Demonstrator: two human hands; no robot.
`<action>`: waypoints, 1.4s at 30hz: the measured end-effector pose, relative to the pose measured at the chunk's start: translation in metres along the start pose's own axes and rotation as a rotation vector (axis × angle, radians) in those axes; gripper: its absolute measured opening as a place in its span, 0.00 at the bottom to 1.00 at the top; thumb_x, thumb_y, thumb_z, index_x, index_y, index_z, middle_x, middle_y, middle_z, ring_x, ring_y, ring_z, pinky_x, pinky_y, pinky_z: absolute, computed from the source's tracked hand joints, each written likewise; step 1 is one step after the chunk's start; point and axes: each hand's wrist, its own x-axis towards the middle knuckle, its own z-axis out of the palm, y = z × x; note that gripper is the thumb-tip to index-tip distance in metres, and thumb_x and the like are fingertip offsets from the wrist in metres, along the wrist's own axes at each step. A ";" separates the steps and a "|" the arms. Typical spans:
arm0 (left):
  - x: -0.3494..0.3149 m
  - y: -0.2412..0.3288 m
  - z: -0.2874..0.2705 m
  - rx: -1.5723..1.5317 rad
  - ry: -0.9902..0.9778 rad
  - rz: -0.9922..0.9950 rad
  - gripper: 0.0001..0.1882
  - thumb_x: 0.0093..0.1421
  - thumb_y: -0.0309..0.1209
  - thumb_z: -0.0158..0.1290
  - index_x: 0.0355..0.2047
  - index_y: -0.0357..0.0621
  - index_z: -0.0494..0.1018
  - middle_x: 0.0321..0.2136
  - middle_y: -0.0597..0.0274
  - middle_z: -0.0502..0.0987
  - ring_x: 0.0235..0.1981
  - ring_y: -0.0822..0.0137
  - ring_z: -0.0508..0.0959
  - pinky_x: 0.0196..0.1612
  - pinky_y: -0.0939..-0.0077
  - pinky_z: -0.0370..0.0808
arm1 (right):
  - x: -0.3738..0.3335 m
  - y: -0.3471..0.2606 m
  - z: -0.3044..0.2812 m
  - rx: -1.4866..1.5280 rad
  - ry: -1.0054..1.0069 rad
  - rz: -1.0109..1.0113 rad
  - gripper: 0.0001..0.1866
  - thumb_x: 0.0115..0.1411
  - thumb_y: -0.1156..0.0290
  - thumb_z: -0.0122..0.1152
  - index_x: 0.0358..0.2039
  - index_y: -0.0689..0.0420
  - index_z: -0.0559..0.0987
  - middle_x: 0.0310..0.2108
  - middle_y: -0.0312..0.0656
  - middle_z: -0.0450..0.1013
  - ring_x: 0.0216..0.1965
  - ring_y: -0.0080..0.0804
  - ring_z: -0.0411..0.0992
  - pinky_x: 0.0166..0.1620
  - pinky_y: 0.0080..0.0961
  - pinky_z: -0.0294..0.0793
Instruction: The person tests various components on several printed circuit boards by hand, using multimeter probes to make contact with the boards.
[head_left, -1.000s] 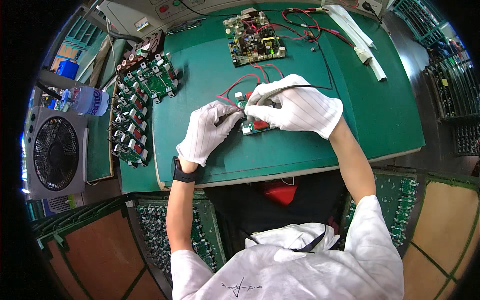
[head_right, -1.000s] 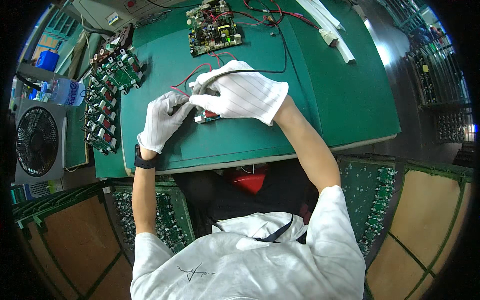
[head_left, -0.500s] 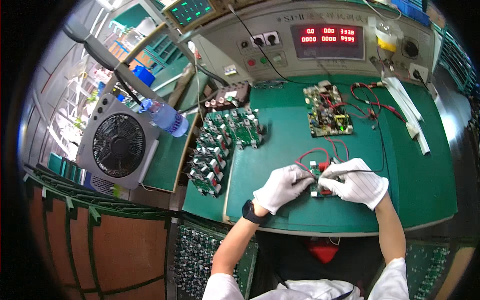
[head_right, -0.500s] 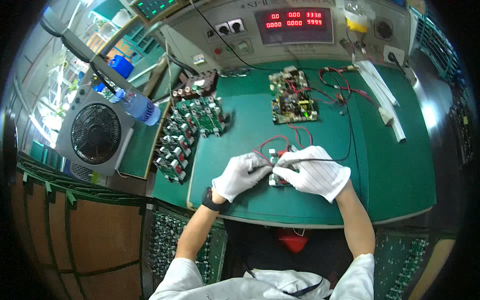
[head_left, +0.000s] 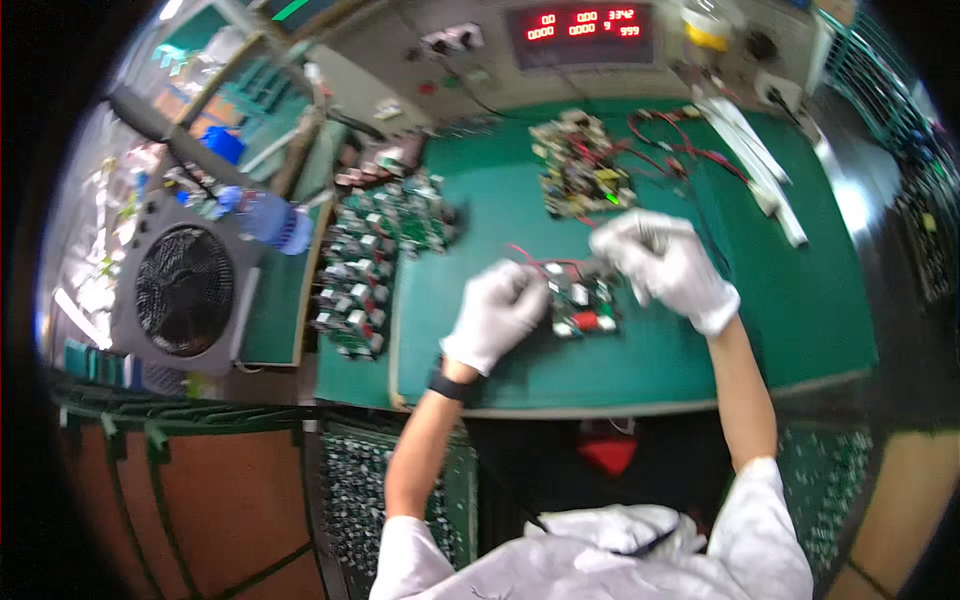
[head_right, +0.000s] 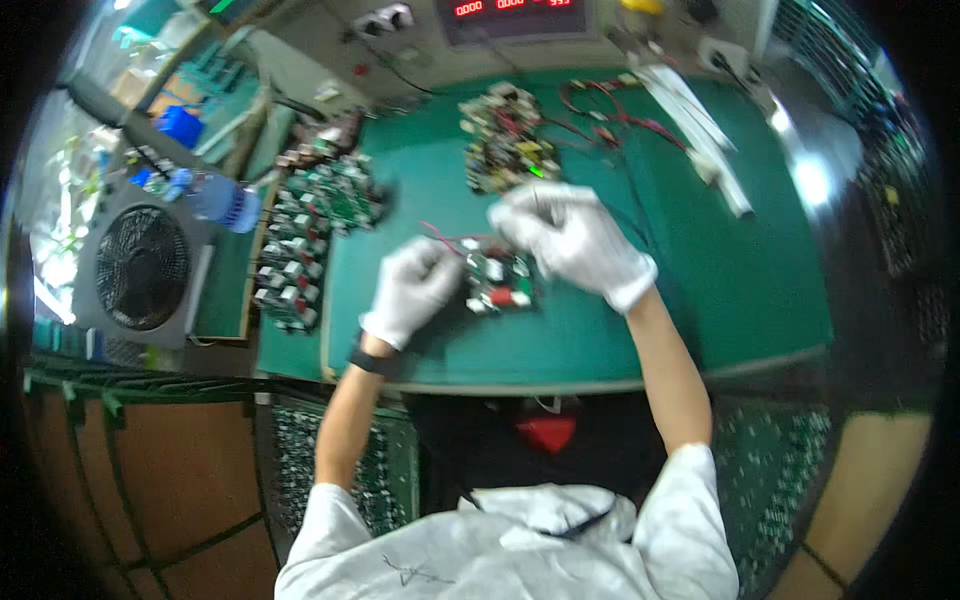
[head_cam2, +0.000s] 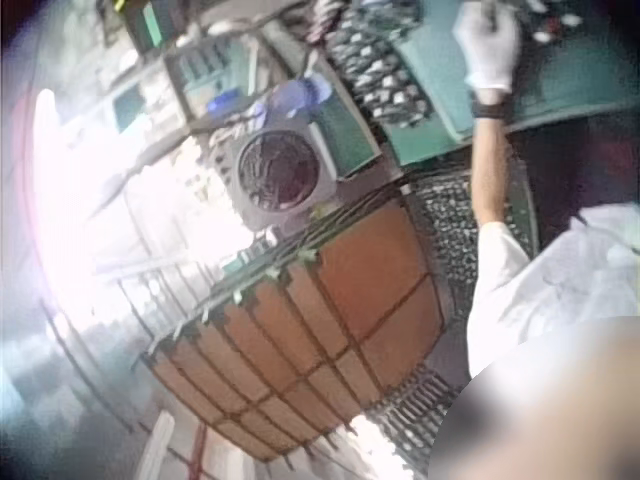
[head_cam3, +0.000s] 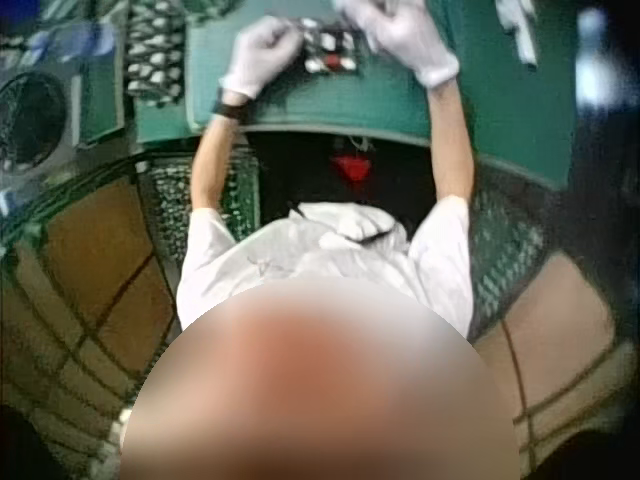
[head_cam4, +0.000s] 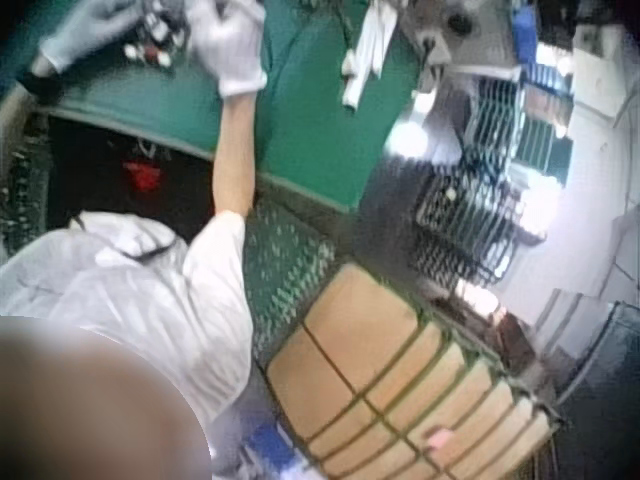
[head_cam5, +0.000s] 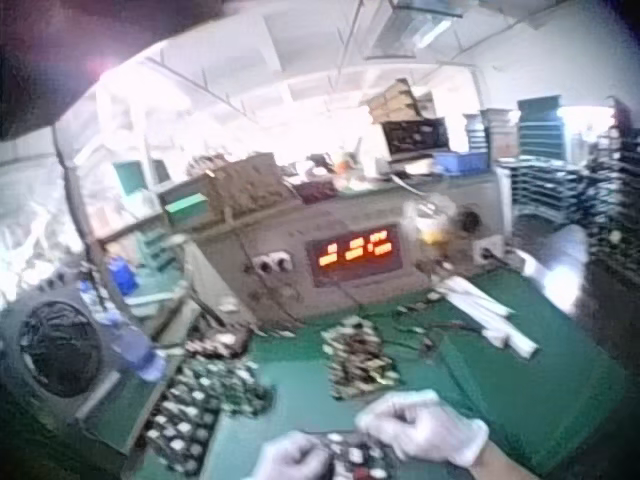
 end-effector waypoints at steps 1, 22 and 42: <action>0.004 0.009 0.003 -0.195 0.076 -0.025 0.05 0.64 0.28 0.61 0.36 0.38 0.81 0.25 0.57 0.79 0.24 0.73 0.76 0.30 0.73 0.75 | -0.001 0.004 -0.007 0.073 0.054 -0.088 0.14 0.72 0.61 0.61 0.44 0.61 0.83 0.33 0.37 0.82 0.20 0.15 0.69 0.22 0.16 0.65; -0.015 0.134 0.112 0.100 -0.257 0.278 0.15 0.66 0.42 0.57 0.39 0.41 0.81 0.20 0.46 0.80 0.25 0.45 0.82 0.30 0.55 0.80 | -0.097 0.047 -0.186 -0.130 0.503 0.522 0.27 0.71 0.45 0.57 0.51 0.59 0.80 0.38 0.38 0.80 0.25 0.16 0.70 0.22 0.11 0.61; 0.039 0.005 0.037 -0.243 -0.082 0.297 0.17 0.65 0.29 0.61 0.53 0.37 0.77 0.38 0.53 0.84 0.35 0.69 0.83 0.41 0.74 0.79 | 0.009 0.044 -0.009 -0.897 0.150 -0.475 0.09 0.59 0.69 0.69 0.40 0.56 0.85 0.34 0.45 0.82 0.37 0.43 0.81 0.43 0.34 0.79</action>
